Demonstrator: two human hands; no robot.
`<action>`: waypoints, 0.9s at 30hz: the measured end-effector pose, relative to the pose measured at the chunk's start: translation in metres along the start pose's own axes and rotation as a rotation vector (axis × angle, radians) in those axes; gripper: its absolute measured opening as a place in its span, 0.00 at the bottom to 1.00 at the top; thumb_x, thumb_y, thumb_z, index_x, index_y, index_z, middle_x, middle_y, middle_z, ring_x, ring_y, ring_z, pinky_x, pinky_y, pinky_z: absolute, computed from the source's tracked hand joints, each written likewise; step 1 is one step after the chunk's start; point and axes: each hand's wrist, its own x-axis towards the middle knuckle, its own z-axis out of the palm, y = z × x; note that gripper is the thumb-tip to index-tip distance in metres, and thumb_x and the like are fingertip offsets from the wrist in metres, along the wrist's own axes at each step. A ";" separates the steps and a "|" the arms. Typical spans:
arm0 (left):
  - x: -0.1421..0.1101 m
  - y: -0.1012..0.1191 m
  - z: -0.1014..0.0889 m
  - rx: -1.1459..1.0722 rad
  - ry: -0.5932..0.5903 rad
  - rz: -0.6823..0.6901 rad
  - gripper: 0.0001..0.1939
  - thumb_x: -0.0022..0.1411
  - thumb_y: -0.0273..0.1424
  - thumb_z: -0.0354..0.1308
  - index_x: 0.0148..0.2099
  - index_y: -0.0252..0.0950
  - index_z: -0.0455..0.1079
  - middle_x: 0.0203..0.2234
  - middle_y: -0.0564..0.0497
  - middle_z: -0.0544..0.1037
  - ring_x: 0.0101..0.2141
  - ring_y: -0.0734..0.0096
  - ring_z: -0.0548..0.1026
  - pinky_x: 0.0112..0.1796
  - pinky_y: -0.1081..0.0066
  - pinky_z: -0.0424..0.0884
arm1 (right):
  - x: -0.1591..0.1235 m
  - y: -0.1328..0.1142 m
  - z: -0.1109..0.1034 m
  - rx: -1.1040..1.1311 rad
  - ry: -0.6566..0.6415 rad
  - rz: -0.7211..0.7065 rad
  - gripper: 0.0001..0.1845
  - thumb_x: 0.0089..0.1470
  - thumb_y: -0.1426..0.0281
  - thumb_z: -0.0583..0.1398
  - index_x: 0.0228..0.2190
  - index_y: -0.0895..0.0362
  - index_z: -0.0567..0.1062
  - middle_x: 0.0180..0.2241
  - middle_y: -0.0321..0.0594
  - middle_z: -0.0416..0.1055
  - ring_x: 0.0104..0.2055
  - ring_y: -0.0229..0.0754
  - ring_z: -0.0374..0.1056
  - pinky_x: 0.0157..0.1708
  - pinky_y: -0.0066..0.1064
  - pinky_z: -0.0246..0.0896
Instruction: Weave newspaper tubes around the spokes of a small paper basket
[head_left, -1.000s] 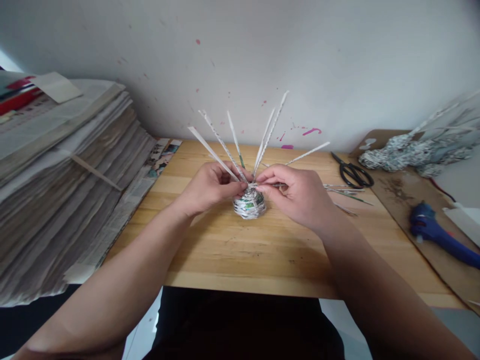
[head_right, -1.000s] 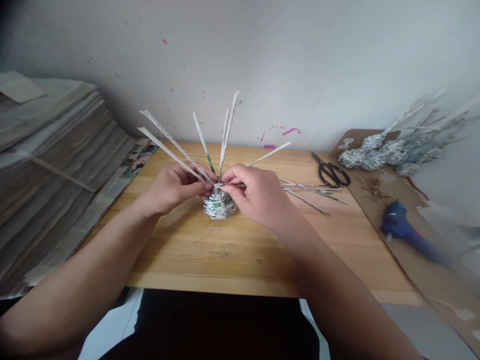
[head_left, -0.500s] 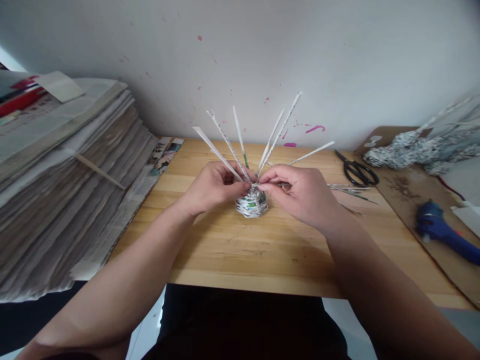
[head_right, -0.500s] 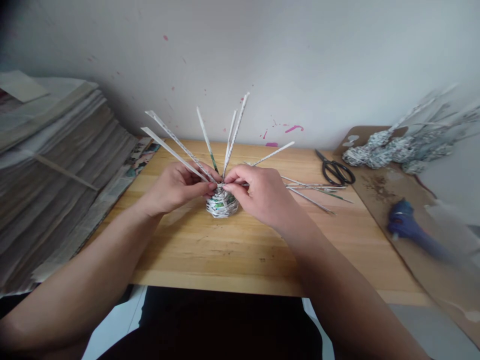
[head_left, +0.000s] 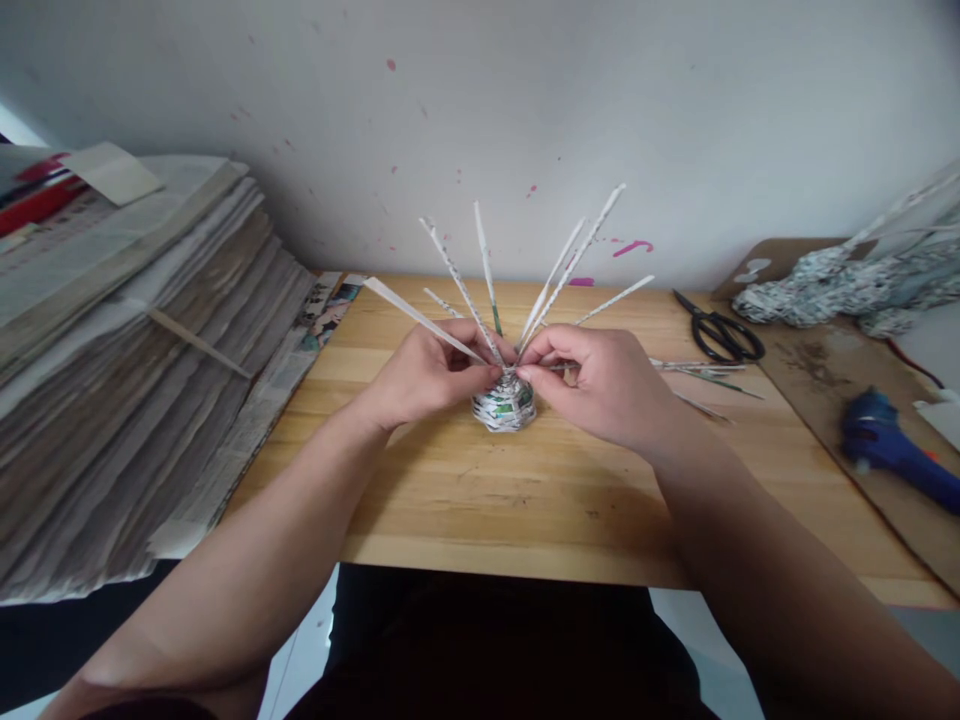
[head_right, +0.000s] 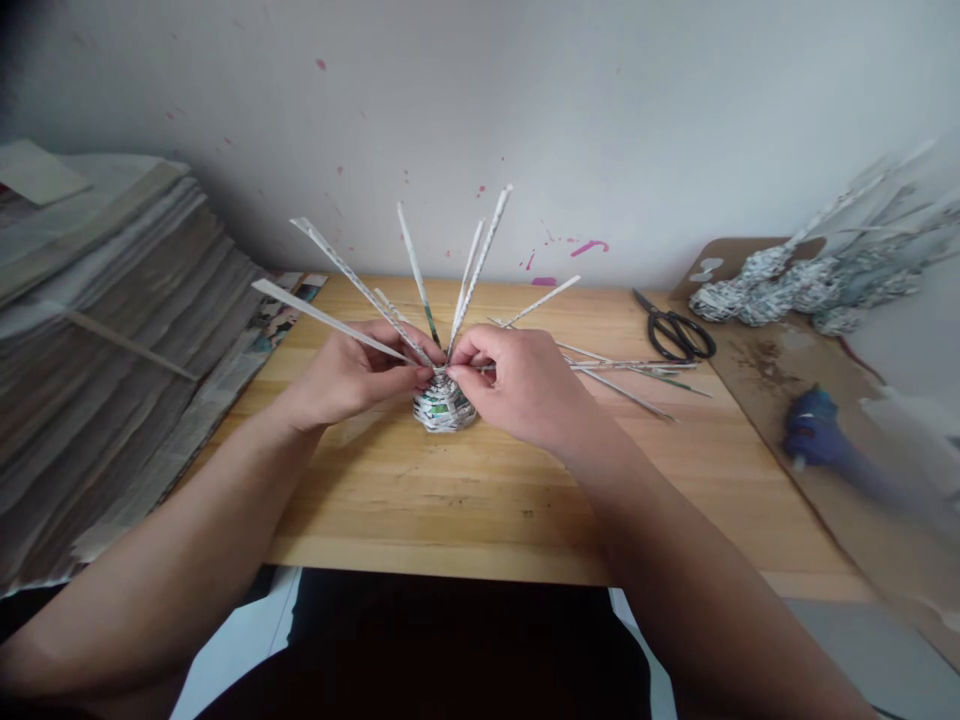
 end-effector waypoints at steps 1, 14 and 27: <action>0.000 0.000 0.000 0.007 -0.005 -0.001 0.10 0.51 0.29 0.72 0.38 0.35 0.81 0.29 0.49 0.83 0.29 0.68 0.78 0.32 0.70 0.74 | 0.000 0.000 0.000 -0.001 -0.002 0.006 0.04 0.55 0.74 0.65 0.30 0.53 0.79 0.29 0.33 0.81 0.30 0.38 0.74 0.31 0.30 0.63; 0.002 -0.003 0.007 0.030 0.059 0.015 0.10 0.48 0.26 0.70 0.36 0.34 0.78 0.25 0.52 0.79 0.25 0.74 0.73 0.28 0.74 0.69 | 0.000 -0.006 0.006 -0.020 0.030 0.018 0.06 0.53 0.75 0.64 0.27 0.53 0.76 0.27 0.32 0.80 0.27 0.38 0.73 0.32 0.31 0.63; 0.003 -0.005 0.008 0.007 0.025 0.024 0.15 0.48 0.26 0.69 0.40 0.35 0.74 0.28 0.53 0.78 0.27 0.74 0.74 0.30 0.74 0.69 | 0.000 -0.002 0.002 0.046 -0.047 0.070 0.05 0.53 0.75 0.63 0.29 0.53 0.79 0.28 0.34 0.81 0.29 0.40 0.74 0.30 0.32 0.63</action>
